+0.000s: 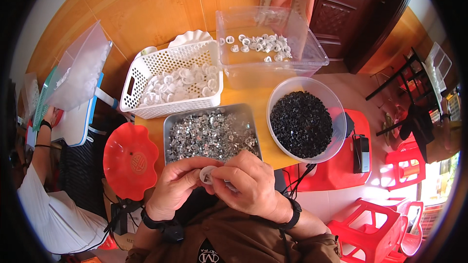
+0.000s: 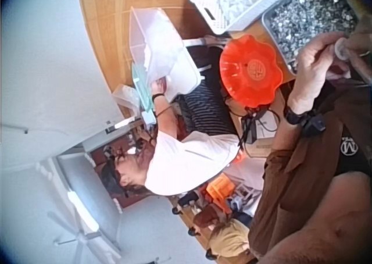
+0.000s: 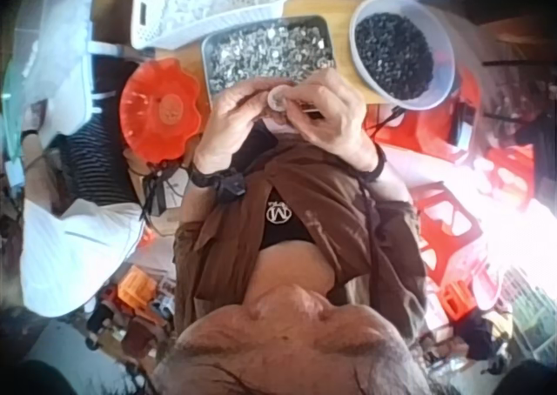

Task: Manual assembly of small plastic shoe components by inserting decorative beads and studs.

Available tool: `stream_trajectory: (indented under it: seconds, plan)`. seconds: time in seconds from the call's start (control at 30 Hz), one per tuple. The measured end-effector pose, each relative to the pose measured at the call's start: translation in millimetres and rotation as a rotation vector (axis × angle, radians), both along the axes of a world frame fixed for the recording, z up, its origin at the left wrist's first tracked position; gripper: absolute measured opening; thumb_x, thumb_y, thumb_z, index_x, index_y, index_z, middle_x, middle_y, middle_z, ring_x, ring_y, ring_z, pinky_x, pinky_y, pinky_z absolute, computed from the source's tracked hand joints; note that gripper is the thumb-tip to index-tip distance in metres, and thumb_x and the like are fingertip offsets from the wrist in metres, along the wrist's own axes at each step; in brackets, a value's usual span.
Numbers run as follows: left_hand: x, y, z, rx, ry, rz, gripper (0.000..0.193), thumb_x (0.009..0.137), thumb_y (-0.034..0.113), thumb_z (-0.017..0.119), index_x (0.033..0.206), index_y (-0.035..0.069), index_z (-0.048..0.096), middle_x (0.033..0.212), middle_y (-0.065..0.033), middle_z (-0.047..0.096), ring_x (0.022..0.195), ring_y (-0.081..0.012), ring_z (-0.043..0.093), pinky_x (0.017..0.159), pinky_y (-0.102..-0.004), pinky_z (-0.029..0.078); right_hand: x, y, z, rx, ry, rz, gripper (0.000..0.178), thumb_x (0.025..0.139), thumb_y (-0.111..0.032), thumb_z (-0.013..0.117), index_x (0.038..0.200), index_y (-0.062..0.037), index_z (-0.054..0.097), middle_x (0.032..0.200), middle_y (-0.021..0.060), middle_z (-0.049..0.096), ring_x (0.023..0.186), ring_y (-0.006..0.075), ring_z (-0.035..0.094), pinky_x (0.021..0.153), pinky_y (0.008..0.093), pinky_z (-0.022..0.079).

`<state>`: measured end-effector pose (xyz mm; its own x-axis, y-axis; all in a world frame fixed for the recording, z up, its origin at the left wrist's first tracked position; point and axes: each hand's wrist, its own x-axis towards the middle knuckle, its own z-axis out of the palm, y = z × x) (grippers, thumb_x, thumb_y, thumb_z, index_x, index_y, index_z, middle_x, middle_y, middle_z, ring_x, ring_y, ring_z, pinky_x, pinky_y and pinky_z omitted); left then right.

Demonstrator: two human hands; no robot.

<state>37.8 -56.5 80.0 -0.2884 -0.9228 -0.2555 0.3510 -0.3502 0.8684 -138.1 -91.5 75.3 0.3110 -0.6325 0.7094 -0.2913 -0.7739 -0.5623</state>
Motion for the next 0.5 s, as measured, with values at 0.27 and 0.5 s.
stream_trajectory:
  seconds: [0.27,0.5]
  plan:
    - [2.0,-0.5,-2.3,0.004,-0.010,-0.087,0.029,0.092,0.011,0.053,0.116,-0.004,0.056,0.104,-0.0122,0.062,0.080,-0.0164,0.061,0.070,-0.0279,0.052,-4.3,-2.7,-4.4,0.031,-0.032,0.087,0.024,0.060,0.002,0.073,0.081,-0.0061,0.063,0.072,0.0044,0.057,0.056,0.0188,0.055,0.047,0.0287,0.045]
    - [0.1,-0.3,-1.1,0.079,0.013,-0.085,0.033,0.091,0.008,0.053,0.122,-0.004,0.052,0.106,-0.0116,0.061,0.080,-0.0165,0.061,0.074,-0.0271,0.051,-4.8,0.5,-3.3,-0.095,0.115,-0.039,0.025,0.060,0.000,0.073,0.083,-0.0056,0.063,0.072,0.0040,0.056,0.057,0.0189,0.055,0.047,0.0283,0.045]
